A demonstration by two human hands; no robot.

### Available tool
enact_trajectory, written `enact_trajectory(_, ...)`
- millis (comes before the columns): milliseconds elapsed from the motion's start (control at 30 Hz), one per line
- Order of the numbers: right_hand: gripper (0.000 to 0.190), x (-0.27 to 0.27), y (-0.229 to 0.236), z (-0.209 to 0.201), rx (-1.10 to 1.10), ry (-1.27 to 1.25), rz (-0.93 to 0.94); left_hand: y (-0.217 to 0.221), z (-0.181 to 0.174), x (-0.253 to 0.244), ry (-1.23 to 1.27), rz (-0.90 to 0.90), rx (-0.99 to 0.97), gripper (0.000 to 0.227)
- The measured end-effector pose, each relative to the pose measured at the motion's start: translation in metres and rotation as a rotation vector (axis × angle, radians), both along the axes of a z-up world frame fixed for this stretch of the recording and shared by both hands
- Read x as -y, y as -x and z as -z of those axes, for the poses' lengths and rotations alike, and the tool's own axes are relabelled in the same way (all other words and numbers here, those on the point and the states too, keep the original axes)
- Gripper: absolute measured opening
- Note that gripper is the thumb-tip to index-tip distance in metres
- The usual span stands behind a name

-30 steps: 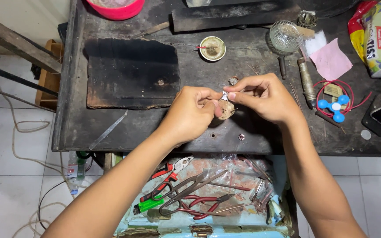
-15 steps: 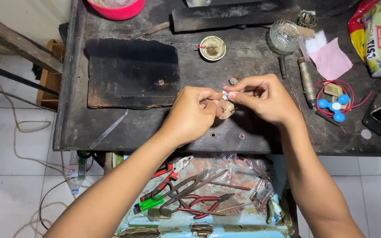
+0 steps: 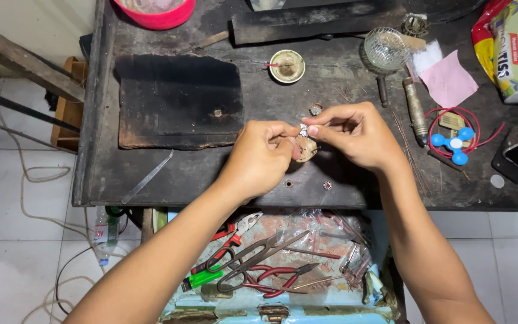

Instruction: Using a fine-tipped tool to adjust and set small stones into a circular jewelry piece on a workbench.

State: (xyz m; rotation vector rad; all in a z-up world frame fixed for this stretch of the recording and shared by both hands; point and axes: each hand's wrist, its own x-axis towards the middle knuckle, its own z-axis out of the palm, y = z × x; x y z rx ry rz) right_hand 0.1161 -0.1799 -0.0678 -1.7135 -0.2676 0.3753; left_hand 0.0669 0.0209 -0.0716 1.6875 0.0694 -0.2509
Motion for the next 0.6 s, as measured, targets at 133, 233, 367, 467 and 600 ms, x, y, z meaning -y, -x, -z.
enact_trajectory(133,0.016,-0.001,0.000,-0.001,0.011,0.014,-0.004,0.000,0.003,-0.001,0.002,0.007,-0.008,0.027)
enact_trajectory(233,0.016,-0.001,0.000,-0.001,0.007,0.004,0.002,-0.001,0.002,-0.001,-0.025,0.016,0.001,0.027)
enact_trajectory(367,0.015,-0.001,0.001,-0.003,0.010,-0.001,0.000,0.000,-0.002,0.000,-0.058,0.008,0.002,0.027)
enact_trajectory(467,0.015,-0.001,0.001,-0.001,0.012,-0.002,0.008,0.003,-0.009,0.000,-0.068,0.001,0.002,0.027)
enact_trajectory(600,0.014,-0.001,0.003,-0.006,0.013,0.006,0.005,0.011,-0.023,0.000,-0.146,0.004,0.015,0.028)
